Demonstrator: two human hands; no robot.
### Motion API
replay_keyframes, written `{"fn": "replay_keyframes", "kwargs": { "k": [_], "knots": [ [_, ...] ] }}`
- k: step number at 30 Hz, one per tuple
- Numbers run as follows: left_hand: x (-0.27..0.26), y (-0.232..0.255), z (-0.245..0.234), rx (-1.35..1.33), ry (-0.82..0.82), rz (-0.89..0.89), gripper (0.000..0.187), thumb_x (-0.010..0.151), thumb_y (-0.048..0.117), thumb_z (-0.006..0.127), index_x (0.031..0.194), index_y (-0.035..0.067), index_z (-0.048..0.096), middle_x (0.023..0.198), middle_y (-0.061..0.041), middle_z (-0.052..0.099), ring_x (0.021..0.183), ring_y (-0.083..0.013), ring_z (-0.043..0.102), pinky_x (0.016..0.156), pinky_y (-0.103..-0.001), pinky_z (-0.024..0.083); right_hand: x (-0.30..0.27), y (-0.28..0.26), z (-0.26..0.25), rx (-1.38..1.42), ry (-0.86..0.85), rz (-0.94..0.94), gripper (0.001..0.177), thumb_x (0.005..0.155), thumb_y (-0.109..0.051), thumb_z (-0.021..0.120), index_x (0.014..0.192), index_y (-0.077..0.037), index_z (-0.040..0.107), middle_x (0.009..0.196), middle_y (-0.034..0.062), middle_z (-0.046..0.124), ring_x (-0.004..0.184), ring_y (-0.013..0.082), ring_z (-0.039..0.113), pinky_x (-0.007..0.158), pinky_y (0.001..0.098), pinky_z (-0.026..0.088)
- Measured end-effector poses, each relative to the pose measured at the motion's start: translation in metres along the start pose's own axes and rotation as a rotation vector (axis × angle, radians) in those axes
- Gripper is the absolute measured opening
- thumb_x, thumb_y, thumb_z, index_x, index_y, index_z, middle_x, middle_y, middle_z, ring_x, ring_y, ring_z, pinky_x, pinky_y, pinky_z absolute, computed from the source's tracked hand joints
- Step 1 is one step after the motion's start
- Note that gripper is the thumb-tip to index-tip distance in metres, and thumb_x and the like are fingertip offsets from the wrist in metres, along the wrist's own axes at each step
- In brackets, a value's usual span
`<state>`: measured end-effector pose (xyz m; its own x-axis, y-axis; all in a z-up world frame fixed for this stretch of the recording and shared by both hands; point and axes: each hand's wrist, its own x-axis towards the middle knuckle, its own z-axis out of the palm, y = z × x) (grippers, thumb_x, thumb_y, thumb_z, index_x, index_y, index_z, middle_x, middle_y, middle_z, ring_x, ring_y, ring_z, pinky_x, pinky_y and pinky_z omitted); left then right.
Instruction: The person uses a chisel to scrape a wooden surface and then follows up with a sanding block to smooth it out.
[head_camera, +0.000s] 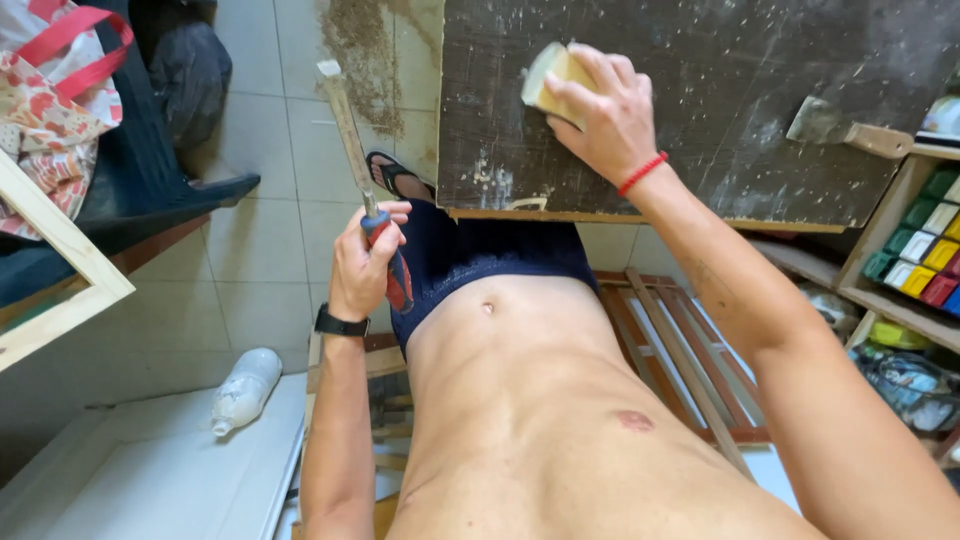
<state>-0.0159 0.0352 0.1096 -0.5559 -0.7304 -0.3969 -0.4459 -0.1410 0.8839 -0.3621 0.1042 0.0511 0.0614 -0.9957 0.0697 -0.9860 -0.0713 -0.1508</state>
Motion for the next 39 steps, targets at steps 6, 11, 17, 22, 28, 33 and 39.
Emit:
{"fn": "replay_keyframes", "kwargs": {
  "k": [6,11,17,22,28,33,39],
  "knots": [
    [0.005,0.005,-0.002,0.011,-0.002,0.033,0.040,0.094,0.036,0.043,0.115,0.009,0.065,0.085,-0.005,0.064,0.099,-0.0200,0.066,0.082,-0.034,0.050,-0.013,-0.014,-0.006,0.052,-0.007,-0.089,0.043,0.078,-0.035,0.087,0.116,-0.024,0.069,0.134,0.0088,0.057,0.111,0.0298,0.053,0.072,0.0450,0.049],
    [0.006,0.004,-0.003,0.023,0.020,0.022,0.040,0.093,0.038,0.043,0.112,0.010,0.065,0.085,-0.002,0.064,0.086,-0.0149,0.065,0.079,-0.032,0.050,-0.020,-0.035,-0.002,0.073,-0.018,-0.077,0.050,0.078,-0.034,0.088,0.121,-0.024,0.066,0.137,0.0106,0.053,0.112,0.0296,0.051,0.075,0.0447,0.048],
    [0.015,0.014,0.004,0.095,-0.032,0.035,0.036,0.097,0.038,0.043,0.110,0.013,0.065,0.082,-0.001,0.063,0.078,-0.0158,0.063,0.073,-0.032,0.048,-0.007,-0.042,0.010,0.055,0.082,0.021,0.040,0.076,-0.025,0.086,0.113,-0.026,0.069,0.133,0.0079,0.054,0.110,0.0293,0.053,0.067,0.0429,0.049],
    [0.031,0.011,0.045,-0.056,-0.111,0.175,0.032,0.098,0.035,0.051,0.111,0.011,0.068,0.083,-0.006,0.071,0.088,-0.0247,0.067,0.084,-0.037,0.051,-0.078,0.003,0.005,0.024,0.100,0.129,0.038,0.070,-0.026,0.087,0.104,-0.035,0.072,0.129,-0.0031,0.059,0.112,0.0227,0.056,0.081,0.0359,0.043],
    [0.045,0.041,0.123,-0.230,-0.288,0.224,0.033,0.099,0.040,0.048,0.101,0.014,0.070,0.104,-0.008,0.071,0.102,-0.0288,0.066,0.093,-0.040,0.049,-0.148,0.067,-0.008,0.066,0.128,0.747,0.051,0.084,-0.006,0.085,0.129,-0.013,0.061,0.144,0.0127,0.039,0.125,0.0386,0.040,0.091,0.0589,0.045],
    [0.054,0.049,0.192,-0.346,-0.374,0.276,0.033,0.103,0.036,0.045,0.116,0.014,0.067,0.109,-0.009,0.071,0.108,-0.0295,0.065,0.098,-0.041,0.047,-0.140,0.012,-0.034,0.223,0.332,0.730,0.047,0.102,-0.049,0.061,0.130,-0.010,0.059,0.144,0.0158,0.034,0.132,0.0358,0.032,0.106,0.0580,0.034],
    [0.072,0.053,0.228,-0.339,-0.350,0.332,0.039,0.107,0.042,0.045,0.134,0.017,0.058,0.136,-0.011,0.058,0.122,-0.0416,0.054,0.107,-0.052,0.042,-0.132,-0.048,-0.056,1.390,0.136,0.708,0.068,0.088,-0.005,0.068,0.146,-0.004,0.033,0.130,0.0192,0.054,0.100,0.0200,0.061,0.076,0.0330,0.057]
  ]
}}
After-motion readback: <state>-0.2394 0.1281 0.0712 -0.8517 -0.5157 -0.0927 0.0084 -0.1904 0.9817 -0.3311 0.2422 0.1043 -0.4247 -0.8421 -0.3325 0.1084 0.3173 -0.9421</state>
